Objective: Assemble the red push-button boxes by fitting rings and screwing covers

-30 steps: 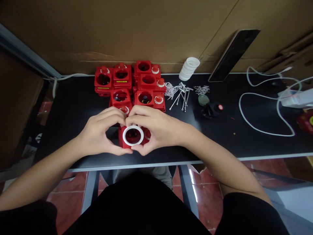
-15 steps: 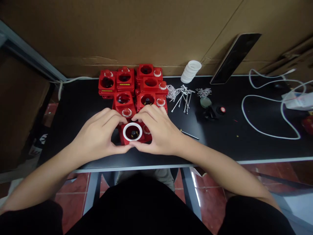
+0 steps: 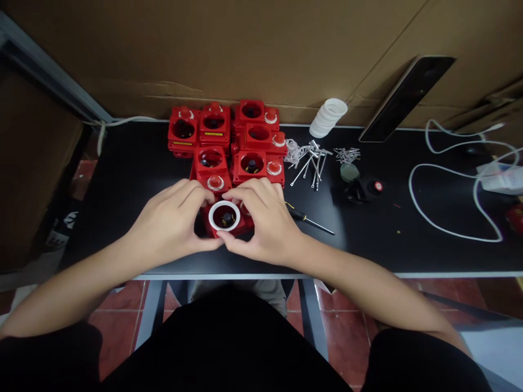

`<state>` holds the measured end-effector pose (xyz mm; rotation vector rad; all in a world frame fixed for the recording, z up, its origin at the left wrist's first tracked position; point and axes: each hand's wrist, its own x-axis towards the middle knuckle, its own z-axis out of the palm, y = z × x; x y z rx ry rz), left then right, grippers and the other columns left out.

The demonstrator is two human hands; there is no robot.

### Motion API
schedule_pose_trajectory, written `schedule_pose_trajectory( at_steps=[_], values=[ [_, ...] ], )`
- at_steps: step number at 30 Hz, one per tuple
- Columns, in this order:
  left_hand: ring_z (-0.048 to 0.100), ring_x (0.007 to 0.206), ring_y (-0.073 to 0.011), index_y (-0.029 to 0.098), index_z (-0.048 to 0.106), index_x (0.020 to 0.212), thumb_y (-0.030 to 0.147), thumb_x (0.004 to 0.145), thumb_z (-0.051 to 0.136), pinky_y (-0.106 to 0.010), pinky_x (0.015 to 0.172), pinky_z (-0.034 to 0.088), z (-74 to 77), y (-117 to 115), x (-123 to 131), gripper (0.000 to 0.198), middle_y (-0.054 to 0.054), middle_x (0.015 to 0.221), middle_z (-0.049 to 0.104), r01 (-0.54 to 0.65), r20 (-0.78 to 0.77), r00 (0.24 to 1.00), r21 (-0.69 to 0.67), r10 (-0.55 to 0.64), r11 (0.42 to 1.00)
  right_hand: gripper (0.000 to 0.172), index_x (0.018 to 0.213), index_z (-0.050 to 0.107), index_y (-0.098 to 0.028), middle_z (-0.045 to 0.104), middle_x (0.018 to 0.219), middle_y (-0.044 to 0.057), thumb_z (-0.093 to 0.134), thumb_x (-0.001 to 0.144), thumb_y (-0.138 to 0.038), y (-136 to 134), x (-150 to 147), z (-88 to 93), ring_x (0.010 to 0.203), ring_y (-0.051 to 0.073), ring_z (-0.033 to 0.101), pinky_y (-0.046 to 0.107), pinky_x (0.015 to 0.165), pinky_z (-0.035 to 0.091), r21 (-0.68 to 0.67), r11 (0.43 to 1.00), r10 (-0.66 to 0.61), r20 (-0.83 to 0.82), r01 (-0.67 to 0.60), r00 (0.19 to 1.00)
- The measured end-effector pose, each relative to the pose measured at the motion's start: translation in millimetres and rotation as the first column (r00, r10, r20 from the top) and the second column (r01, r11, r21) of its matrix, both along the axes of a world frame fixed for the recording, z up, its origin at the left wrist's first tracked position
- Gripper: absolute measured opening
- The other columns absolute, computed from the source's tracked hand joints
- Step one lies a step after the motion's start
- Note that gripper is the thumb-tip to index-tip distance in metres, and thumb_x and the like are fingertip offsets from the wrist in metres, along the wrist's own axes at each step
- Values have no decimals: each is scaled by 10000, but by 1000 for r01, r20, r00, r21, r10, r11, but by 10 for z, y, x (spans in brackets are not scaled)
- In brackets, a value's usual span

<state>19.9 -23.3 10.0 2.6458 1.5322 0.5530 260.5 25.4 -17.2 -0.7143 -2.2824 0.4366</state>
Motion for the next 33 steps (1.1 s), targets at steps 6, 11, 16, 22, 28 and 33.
schedule_pose_trajectory(
  at_steps=[6,11,16,22,28,33],
  values=[
    [723,927,-314,181,636,1100,390,880,863,-444,809,615,-15,14,-13,379,-116,1066,773,17,45,999,-11,-16,1000,522,1333,652,-249,781,1151,99,884,937,-498,18,-36,-64,1068,323,717,482,901,507,-32,999,-20,-52,18,998],
    [739,966,-322,189,641,1111,367,862,868,-448,860,625,-21,23,-22,380,-109,1077,773,2,44,999,-47,0,999,556,1348,700,-244,821,1094,76,947,915,-489,67,-31,-50,997,299,758,467,896,563,-27,1000,3,-77,-5,997],
    [752,966,-317,188,646,1130,359,861,870,-446,875,631,-10,20,-15,389,-111,1096,788,8,71,997,-78,-3,997,582,1350,728,-210,842,1108,99,974,898,-484,91,-29,-42,997,298,780,471,910,608,-7,1000,25,-112,-26,993],
    [767,964,-322,153,674,1137,376,890,885,-456,877,634,-24,45,-40,394,-127,1097,803,23,66,998,-59,-19,998,597,1423,736,-228,864,1226,119,957,913,-447,133,-3,-40,1068,318,815,498,943,624,16,997,81,-112,-80,990],
    [767,1021,-319,168,675,1170,477,942,898,-461,930,627,15,58,-47,444,-129,1152,800,41,122,992,-98,-28,994,586,1467,707,-252,865,1270,103,895,934,-407,263,60,-14,1096,315,810,521,1001,608,18,979,203,-70,-202,977],
    [750,1014,-319,185,663,1173,504,922,897,-458,927,622,60,12,-3,468,-113,1130,772,32,159,987,-127,-11,991,662,1528,648,-281,845,1314,85,894,919,-360,330,103,41,1169,308,785,512,1055,577,-24,945,323,-70,-325,944]
  ],
)
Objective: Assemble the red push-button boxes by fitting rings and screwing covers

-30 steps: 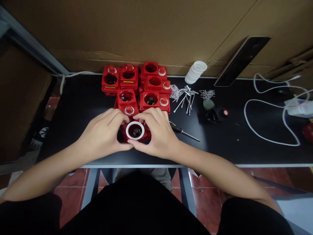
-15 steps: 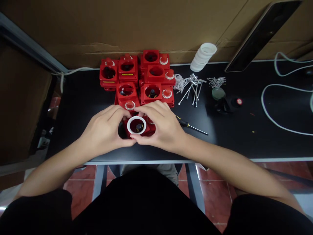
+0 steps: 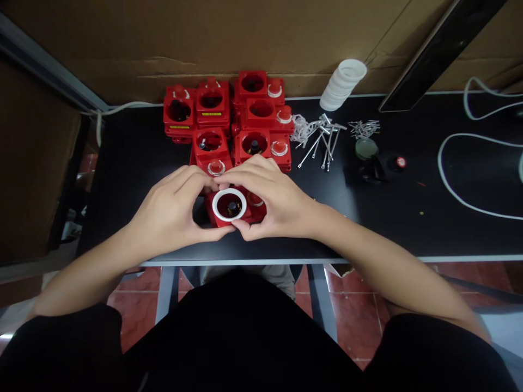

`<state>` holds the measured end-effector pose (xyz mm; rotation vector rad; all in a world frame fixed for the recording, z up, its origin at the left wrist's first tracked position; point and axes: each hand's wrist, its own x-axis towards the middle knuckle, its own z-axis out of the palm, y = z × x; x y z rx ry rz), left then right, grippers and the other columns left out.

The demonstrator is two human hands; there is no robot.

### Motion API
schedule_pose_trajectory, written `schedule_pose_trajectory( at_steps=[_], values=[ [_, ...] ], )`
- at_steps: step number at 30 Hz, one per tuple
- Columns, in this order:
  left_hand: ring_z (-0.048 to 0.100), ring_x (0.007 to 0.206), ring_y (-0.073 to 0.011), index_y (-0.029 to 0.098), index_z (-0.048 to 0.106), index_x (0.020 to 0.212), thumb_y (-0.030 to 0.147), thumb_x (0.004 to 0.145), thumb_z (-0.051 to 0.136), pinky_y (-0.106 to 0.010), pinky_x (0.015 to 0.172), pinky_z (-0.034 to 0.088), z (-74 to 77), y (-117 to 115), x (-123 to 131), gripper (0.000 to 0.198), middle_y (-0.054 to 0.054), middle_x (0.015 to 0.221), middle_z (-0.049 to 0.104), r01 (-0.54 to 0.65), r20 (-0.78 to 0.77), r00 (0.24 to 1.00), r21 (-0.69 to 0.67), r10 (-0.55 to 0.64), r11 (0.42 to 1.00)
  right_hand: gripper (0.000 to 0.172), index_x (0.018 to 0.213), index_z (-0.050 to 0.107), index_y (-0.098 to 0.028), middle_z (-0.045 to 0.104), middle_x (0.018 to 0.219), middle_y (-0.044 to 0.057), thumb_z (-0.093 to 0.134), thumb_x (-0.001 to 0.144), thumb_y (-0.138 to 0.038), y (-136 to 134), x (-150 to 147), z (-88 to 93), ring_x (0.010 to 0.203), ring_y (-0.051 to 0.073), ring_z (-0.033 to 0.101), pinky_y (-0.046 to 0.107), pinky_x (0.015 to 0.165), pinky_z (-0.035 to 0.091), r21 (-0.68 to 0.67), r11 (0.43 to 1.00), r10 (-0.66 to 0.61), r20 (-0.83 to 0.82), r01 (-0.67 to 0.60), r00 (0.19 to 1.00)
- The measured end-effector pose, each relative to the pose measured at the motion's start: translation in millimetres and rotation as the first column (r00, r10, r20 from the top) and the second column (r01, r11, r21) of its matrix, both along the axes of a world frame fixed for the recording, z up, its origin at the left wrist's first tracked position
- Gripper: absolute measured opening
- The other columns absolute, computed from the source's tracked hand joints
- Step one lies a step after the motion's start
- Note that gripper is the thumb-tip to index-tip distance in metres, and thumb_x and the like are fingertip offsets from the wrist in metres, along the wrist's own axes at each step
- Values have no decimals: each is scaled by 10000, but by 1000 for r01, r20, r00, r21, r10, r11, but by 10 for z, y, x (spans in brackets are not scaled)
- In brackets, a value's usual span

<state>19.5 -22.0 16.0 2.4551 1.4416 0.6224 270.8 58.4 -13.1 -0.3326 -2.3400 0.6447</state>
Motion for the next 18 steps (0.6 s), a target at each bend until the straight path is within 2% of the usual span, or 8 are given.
schedule_pose_trajectory(
  at_steps=[4,7,10,15,18],
  values=[
    [745,1011,-328,187,651,1163,535,940,881,-468,925,622,-18,-13,18,474,-123,1131,764,8,-18,1000,32,-8,999,685,1589,593,-312,793,1370,94,840,952,-357,-4,25,6,1218,317,735,538,1084,538,-2,999,49,31,-49,998],
    [745,996,-328,185,642,1153,537,941,879,-471,930,622,-45,-7,20,475,-121,1121,761,18,-17,1000,22,-18,1000,738,1608,569,-295,720,1338,135,849,976,-552,-25,32,-38,1198,346,675,571,1065,529,1,1000,-15,69,15,997],
    [743,992,-335,184,637,1146,537,934,882,-484,944,620,-70,-1,21,479,-118,1104,758,18,-31,999,8,-18,1000,825,1584,591,-271,671,1211,127,841,952,-740,-47,23,-96,1106,339,623,561,1007,534,0,994,-104,104,105,989],
    [736,1022,-343,188,620,1144,478,921,886,-492,937,621,-104,10,25,453,-131,1141,752,16,-80,997,17,-15,1000,685,1540,594,-295,674,1149,95,822,991,-636,-74,-17,-130,1060,323,623,539,973,510,2,994,-109,117,110,987],
    [736,1041,-345,198,602,1136,484,888,919,-486,913,629,-117,13,29,493,-139,1180,745,13,-79,997,20,-11,1000,662,1528,586,-298,676,1140,85,833,976,-566,-87,-35,-128,1056,318,632,534,970,508,0,994,-112,99,112,989]
  ],
)
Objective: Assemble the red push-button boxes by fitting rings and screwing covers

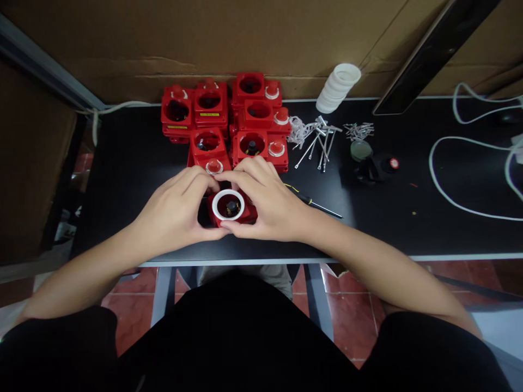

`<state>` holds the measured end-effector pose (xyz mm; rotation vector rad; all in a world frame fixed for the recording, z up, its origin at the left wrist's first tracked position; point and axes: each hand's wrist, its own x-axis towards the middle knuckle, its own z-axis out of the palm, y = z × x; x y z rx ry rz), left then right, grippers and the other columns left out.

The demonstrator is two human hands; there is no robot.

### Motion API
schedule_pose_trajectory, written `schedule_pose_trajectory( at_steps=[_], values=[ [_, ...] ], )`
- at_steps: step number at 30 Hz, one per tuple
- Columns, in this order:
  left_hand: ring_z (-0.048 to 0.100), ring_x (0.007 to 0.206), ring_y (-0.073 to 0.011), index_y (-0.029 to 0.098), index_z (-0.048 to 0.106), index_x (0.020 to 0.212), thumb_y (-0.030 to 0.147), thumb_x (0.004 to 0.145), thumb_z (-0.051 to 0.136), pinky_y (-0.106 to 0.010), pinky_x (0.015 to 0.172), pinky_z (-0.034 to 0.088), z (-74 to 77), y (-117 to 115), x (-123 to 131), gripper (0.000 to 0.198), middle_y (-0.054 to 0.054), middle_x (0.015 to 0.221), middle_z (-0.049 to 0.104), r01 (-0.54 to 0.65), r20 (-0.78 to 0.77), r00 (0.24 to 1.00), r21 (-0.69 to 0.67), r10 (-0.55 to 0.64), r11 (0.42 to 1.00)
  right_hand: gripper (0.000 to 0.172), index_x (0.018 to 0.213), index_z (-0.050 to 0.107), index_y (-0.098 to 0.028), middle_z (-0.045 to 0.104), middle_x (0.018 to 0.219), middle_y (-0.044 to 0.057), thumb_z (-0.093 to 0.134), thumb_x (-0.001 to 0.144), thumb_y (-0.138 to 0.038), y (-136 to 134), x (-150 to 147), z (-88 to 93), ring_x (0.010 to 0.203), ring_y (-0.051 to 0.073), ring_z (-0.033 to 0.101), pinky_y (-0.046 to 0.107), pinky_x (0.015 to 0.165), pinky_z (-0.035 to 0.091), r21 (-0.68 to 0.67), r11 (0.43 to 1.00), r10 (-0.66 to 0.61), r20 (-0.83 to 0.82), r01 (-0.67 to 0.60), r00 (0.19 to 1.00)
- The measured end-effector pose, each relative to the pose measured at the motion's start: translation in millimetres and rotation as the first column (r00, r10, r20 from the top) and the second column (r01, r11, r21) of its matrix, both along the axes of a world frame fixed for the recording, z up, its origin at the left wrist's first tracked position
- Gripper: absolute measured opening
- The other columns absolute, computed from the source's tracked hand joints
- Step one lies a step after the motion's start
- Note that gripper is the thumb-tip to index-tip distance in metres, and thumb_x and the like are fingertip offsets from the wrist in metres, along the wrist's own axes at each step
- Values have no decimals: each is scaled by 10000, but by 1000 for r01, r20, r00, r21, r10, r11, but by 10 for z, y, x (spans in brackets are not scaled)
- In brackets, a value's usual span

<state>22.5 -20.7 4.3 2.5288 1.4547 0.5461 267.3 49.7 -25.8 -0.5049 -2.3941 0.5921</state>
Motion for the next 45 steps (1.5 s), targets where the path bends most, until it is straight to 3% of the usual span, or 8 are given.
schedule_pose_trajectory(
  at_steps=[6,17,26,28,30,34,40,45],
  values=[
    [748,1082,-363,198,566,1187,417,799,1013,-466,869,639,7,-30,24,631,-140,1199,767,12,-39,999,-35,-13,999,659,1516,585,-264,679,1126,83,829,947,-489,-6,-25,-24,1049,307,639,519,961,526,31,1000,-5,-49,6,999],
    [735,1046,-355,197,567,1186,347,828,945,-443,825,620,61,-17,-10,542,-136,1145,775,19,-76,997,-91,-26,996,682,1485,630,-252,769,1091,66,893,886,-449,-25,-60,-2,1026,302,721,504,969,561,32,999,-23,-100,26,995],
    [730,1032,-336,180,571,1185,317,832,964,-420,850,623,136,-24,-36,546,-126,1141,744,-3,-127,992,-153,-17,988,671,1575,616,-294,805,1349,83,783,928,-237,61,25,65,1182,293,750,487,1047,569,6,986,166,-92,-166,982],
    [729,1043,-338,176,570,1198,326,835,973,-422,850,623,153,-31,-42,563,-126,1150,745,1,-136,990,-159,-23,987,647,1589,600,-279,759,1390,116,763,963,-265,71,37,57,1234,299,721,498,1075,576,-16,984,172,-105,-175,979],
    [728,1065,-338,182,566,1204,334,840,980,-422,857,623,161,-31,-52,571,-125,1172,749,13,-132,991,-168,-36,986,660,1604,585,-259,702,1369,146,806,1001,-409,64,37,38,1245,315,690,512,1071,591,-59,989,130,-113,-137,985],
    [728,1111,-344,191,567,1204,353,839,996,-420,871,616,154,-22,-69,587,-131,1216,752,26,-105,993,-174,-45,984,853,1581,599,-257,661,1194,109,900,927,-713,29,2,-18,1103,302,659,488,970,619,-94,994,54,-80,-61,995],
    [716,1061,-322,199,569,1192,344,814,1019,-403,869,604,121,-5,-71,605,-96,1139,736,29,-77,996,-166,-43,986,701,1519,626,-251,671,1089,78,908,960,-566,-15,-46,-29,1003,280,651,452,875,613,-76,996,29,-91,-36,995],
    [712,1026,-306,203,566,1177,352,781,1059,-386,845,598,102,14,-80,650,-81,1123,725,44,-67,996,-159,-55,986,680,1519,607,-246,710,1119,73,910,950,-462,-13,-43,-17,1031,271,685,449,927,629,-69,996,48,-118,-56,992]
  ],
)
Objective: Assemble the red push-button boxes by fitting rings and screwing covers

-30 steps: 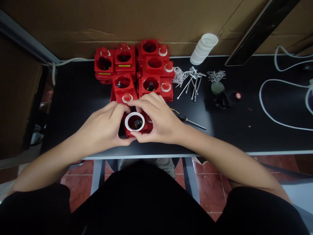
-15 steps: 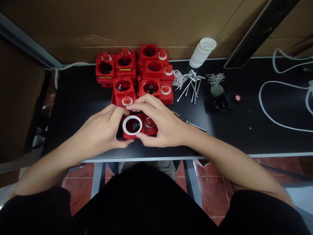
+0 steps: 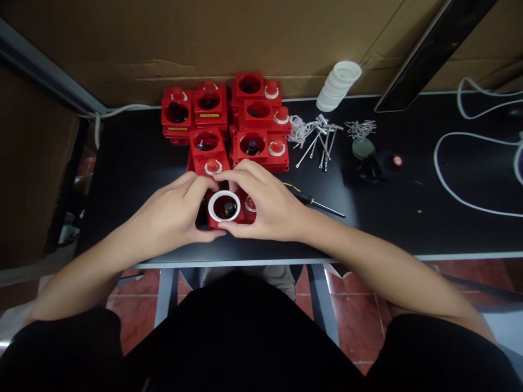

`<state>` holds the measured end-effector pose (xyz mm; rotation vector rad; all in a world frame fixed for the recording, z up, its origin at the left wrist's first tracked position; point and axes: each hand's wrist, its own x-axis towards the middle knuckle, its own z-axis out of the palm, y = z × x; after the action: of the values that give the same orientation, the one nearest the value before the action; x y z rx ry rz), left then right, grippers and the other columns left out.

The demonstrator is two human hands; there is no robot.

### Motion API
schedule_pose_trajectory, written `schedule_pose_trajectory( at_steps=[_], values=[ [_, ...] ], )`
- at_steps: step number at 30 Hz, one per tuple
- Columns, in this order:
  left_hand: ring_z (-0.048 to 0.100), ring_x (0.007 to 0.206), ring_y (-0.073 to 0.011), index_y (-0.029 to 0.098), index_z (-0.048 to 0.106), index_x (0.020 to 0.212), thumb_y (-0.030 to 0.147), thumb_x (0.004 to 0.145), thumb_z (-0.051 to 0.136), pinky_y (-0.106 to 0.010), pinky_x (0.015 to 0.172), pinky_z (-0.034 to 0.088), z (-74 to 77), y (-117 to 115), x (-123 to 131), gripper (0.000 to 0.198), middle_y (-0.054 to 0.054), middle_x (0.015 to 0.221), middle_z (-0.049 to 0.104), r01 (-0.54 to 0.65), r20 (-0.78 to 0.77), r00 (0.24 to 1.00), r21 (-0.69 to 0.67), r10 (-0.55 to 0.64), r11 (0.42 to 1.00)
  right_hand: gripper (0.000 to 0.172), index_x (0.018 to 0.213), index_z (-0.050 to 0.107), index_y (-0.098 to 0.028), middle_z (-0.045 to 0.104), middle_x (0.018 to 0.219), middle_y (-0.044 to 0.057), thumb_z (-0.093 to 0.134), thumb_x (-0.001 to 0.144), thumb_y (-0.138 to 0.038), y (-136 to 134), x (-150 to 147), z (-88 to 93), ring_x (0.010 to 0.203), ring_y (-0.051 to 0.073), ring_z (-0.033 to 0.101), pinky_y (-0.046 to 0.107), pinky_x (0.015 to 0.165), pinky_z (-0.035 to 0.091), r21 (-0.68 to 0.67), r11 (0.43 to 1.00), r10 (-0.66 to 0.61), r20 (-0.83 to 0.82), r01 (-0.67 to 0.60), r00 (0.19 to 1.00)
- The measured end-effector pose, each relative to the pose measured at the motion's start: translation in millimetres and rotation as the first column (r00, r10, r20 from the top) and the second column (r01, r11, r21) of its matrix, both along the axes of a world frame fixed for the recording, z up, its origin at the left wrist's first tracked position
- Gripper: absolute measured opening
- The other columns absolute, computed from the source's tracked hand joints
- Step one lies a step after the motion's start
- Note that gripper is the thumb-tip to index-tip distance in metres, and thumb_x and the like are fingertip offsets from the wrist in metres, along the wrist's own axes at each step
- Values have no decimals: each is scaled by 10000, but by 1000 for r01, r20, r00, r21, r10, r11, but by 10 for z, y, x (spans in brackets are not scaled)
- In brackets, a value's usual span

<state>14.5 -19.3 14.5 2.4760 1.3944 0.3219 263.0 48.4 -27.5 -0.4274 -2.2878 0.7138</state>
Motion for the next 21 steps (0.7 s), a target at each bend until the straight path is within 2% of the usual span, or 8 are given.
schedule_pose_trajectory(
  at_steps=[5,10,12,16,18,21],
  values=[
    [717,1063,-320,200,576,1226,370,795,1055,-400,859,599,5,-6,-8,666,-95,1176,736,-13,-16,1000,-24,13,1000,666,1544,594,-258,723,1265,107,873,947,-356,35,24,5,1162,287,722,479,1030,638,9,998,64,-14,-64,998],
    [736,1087,-346,170,605,1226,386,787,1077,-430,885,625,16,-27,-20,680,-120,1182,750,-15,-3,1000,-18,15,1000,647,1586,566,-243,688,1414,148,785,977,-255,58,66,39,1307,300,695,494,1119,618,14,990,141,3,-141,990],
    [740,1077,-338,155,617,1235,358,788,1086,-429,887,637,15,-33,-22,679,-118,1168,758,-4,32,999,6,3,1000,680,1608,551,-233,650,1401,161,821,993,-335,55,76,39,1294,312,675,505,1099,622,8,992,129,25,-129,991],
    [739,1062,-313,149,636,1215,315,823,1070,-414,886,645,7,-32,-16,608,-106,1151,772,28,92,995,30,-30,999,833,1602,555,-220,585,1211,115,883,970,-653,43,70,1,1086,284,642,466,935,636,-12,999,40,77,-39,996],
    [741,1072,-317,148,642,1222,304,797,1087,-412,887,646,7,-26,-14,634,-106,1159,776,35,91,995,38,-38,999,794,1568,574,-220,588,1153,93,860,986,-678,38,56,-20,1027,269,627,448,899,620,-9,1000,12,83,-11,997],
    [744,1071,-318,153,649,1235,318,781,1096,-406,871,643,17,-24,-17,658,-101,1162,779,33,66,997,43,-36,999,695,1518,591,-218,624,1127,86,848,1014,-622,32,36,-32,1003,262,627,441,898,599,15,1000,5,53,-5,999]
  ],
)
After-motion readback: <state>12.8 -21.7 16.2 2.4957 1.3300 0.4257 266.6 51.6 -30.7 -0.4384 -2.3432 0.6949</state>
